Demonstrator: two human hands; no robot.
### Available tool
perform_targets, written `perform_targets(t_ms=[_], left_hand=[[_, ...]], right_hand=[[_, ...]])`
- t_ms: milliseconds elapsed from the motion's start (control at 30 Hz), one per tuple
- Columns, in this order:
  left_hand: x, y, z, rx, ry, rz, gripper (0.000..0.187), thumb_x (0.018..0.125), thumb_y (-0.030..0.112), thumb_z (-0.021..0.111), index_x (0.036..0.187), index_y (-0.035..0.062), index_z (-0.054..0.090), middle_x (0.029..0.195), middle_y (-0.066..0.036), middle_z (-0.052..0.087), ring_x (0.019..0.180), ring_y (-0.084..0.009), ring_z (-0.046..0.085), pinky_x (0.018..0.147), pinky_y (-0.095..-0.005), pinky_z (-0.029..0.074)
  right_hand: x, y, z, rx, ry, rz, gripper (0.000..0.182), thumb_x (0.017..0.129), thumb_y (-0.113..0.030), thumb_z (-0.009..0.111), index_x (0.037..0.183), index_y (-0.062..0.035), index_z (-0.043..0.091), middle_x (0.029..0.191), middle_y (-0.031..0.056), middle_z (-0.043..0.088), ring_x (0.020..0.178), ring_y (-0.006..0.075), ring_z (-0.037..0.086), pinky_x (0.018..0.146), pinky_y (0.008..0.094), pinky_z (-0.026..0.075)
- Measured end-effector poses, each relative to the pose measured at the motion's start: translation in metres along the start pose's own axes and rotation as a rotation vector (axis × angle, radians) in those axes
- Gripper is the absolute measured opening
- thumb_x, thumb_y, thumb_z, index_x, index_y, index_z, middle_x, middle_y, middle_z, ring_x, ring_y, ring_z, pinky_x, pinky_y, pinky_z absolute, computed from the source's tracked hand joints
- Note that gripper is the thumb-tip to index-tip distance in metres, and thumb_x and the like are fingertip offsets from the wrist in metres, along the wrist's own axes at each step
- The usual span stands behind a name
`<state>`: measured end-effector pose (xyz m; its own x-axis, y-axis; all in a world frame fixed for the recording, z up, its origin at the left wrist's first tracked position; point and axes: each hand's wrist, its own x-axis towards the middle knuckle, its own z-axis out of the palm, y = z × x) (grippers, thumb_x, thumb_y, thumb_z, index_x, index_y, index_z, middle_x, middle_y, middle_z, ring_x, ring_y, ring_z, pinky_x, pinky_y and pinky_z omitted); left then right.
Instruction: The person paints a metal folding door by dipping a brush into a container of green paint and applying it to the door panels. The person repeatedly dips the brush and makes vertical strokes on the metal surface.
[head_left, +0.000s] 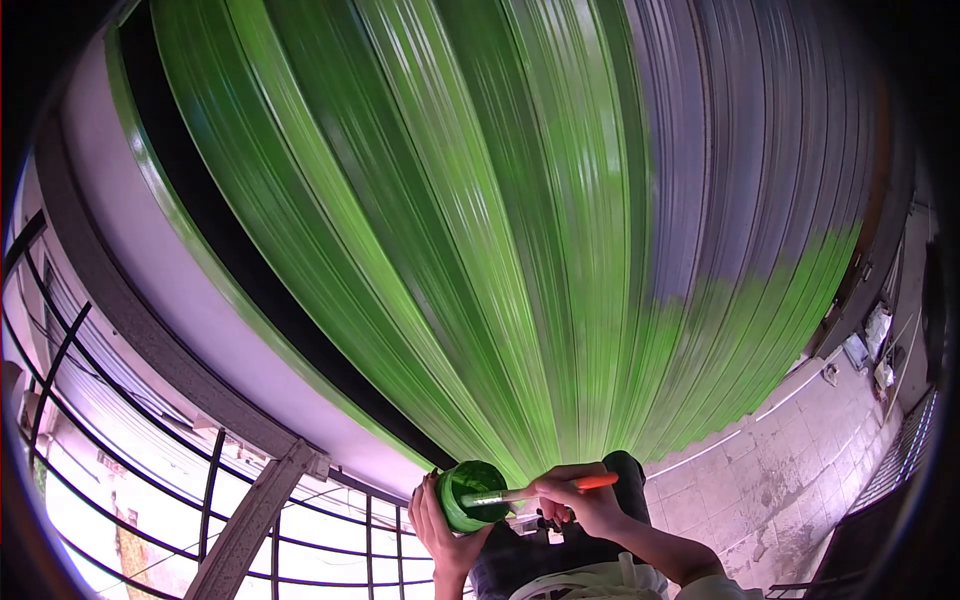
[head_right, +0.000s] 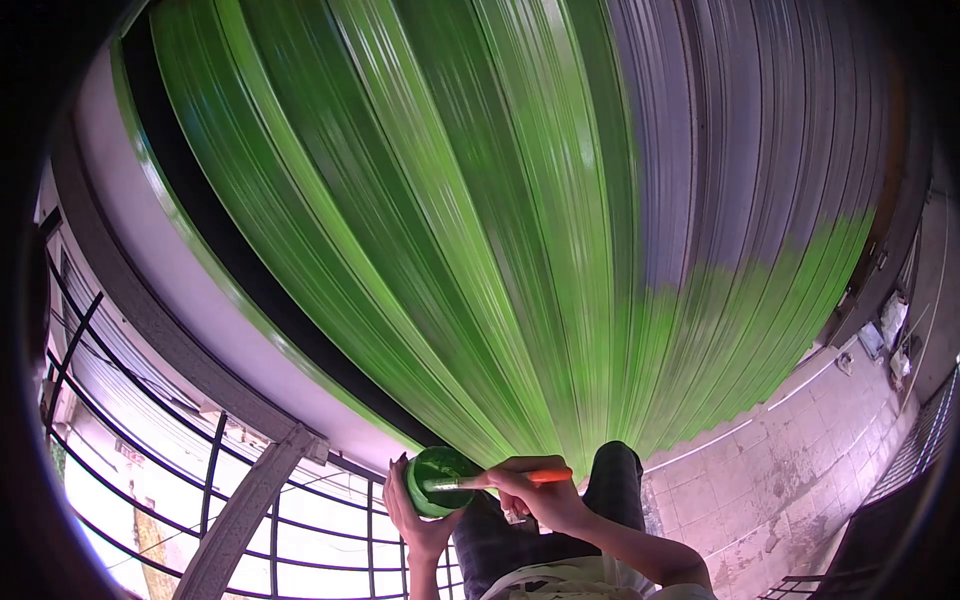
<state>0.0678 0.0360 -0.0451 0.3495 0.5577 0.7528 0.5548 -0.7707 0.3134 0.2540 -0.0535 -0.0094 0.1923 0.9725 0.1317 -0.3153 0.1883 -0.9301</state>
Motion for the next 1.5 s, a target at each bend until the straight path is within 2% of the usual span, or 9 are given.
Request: perform_targets(t_ms=[567,733,833,1000,1033,1167,1300,1400,1500], left_hand=[[-0.003,0.004,0.009,-0.353,0.041,-0.265,0.108,0.050,0.020,0.087,0.135,-0.0064,0.026,0.123,-0.021,0.048,0.110,-0.0346,0.049,0.094,-0.0415,0.039],[-0.002,0.001,0.008,-0.446,0.033,-0.365,0.109,0.051,0.019,0.087,0.136,-0.0064,0.025,0.126,-0.021,0.046,0.114,-0.0316,0.048,0.098,-0.0403,0.037],[-0.009,-0.004,0.009,-0.497,0.023,-0.415,0.109,0.051,0.019,0.087,0.136,-0.0065,0.024,0.126,-0.022,0.046,0.114,-0.0307,0.048,0.098,-0.0397,0.037],[-0.018,-0.012,0.007,-0.480,0.021,-0.424,0.111,0.051,0.024,0.087,0.136,-0.0073,0.023,0.125,-0.022,0.046,0.114,-0.0309,0.049,0.098,-0.0395,0.038],[-0.021,-0.014,0.007,-0.477,0.018,-0.431,0.112,0.051,0.025,0.087,0.136,-0.0074,0.023,0.125,-0.023,0.047,0.113,-0.0310,0.049,0.098,-0.0396,0.038],[-0.031,-0.019,0.008,-0.471,-0.006,-0.469,0.112,0.050,0.027,0.087,0.136,-0.0065,0.025,0.125,-0.023,0.047,0.114,-0.0315,0.049,0.098,-0.0397,0.038],[-0.030,-0.025,0.004,-0.384,-0.040,-0.389,0.114,0.051,0.018,0.087,0.138,-0.0056,0.018,0.117,-0.019,0.051,0.105,-0.0264,0.054,0.092,-0.0370,0.044],[-0.030,-0.023,0.005,-0.452,-0.019,-0.494,0.111,0.049,0.026,0.087,0.136,-0.0060,0.025,0.126,-0.022,0.046,0.116,-0.0315,0.047,0.099,-0.0396,0.037],[-0.031,-0.022,0.006,-0.458,-0.019,-0.493,0.112,0.049,0.026,0.087,0.136,-0.0060,0.025,0.127,-0.022,0.046,0.116,-0.0313,0.047,0.100,-0.0393,0.037]], right_hand=[[0.003,0.019,-0.013,0.342,0.044,-0.239,0.025,0.081,-0.011,0.053,0.096,0.0090,0.057,0.080,0.0214,0.064,0.067,0.0262,0.066,0.062,0.0342,0.055],[0.046,0.030,-0.016,0.524,0.102,-0.565,0.027,0.076,-0.016,0.049,0.089,0.0054,0.057,0.103,0.0189,0.054,0.071,0.0366,0.065,0.056,0.0399,0.056],[0.087,0.014,-0.016,0.411,0.227,-0.659,0.026,0.075,-0.016,0.050,0.085,0.0065,0.059,0.094,0.0173,0.060,0.071,0.0361,0.065,0.061,0.0396,0.056],[0.161,0.098,-0.047,0.193,0.303,-0.545,0.022,0.074,-0.009,0.052,0.085,0.0078,0.060,0.080,0.0181,0.063,0.071,0.0311,0.065,0.066,0.0373,0.056],[0.164,0.107,-0.045,0.258,0.286,-0.539,0.014,0.078,0.000,0.050,0.084,0.0082,0.060,0.080,0.0164,0.064,0.072,0.0232,0.065,0.065,0.0315,0.055],[0.183,0.132,-0.035,0.155,0.338,-0.539,0.011,0.079,0.002,0.050,0.079,0.0063,0.061,0.078,0.0127,0.063,0.065,0.0140,0.060,0.061,0.0258,0.049],[0.215,0.096,-0.020,0.208,0.365,-0.735,0.010,0.081,0.000,0.052,0.079,0.0057,0.060,0.077,0.0115,0.063,0.067,0.0153,0.061,0.063,0.0263,0.050],[0.227,0.020,0.004,0.262,0.298,-0.850,0.010,0.081,-0.002,0.053,0.082,0.0053,0.059,0.076,0.0109,0.063,0.068,0.0159,0.061,0.064,0.0270,0.050],[0.235,0.028,0.002,0.189,0.264,-0.852,0.010,0.081,-0.003,0.053,0.085,0.0052,0.059,0.077,0.0108,0.063,0.069,0.0159,0.061,0.064,0.0272,0.050]])
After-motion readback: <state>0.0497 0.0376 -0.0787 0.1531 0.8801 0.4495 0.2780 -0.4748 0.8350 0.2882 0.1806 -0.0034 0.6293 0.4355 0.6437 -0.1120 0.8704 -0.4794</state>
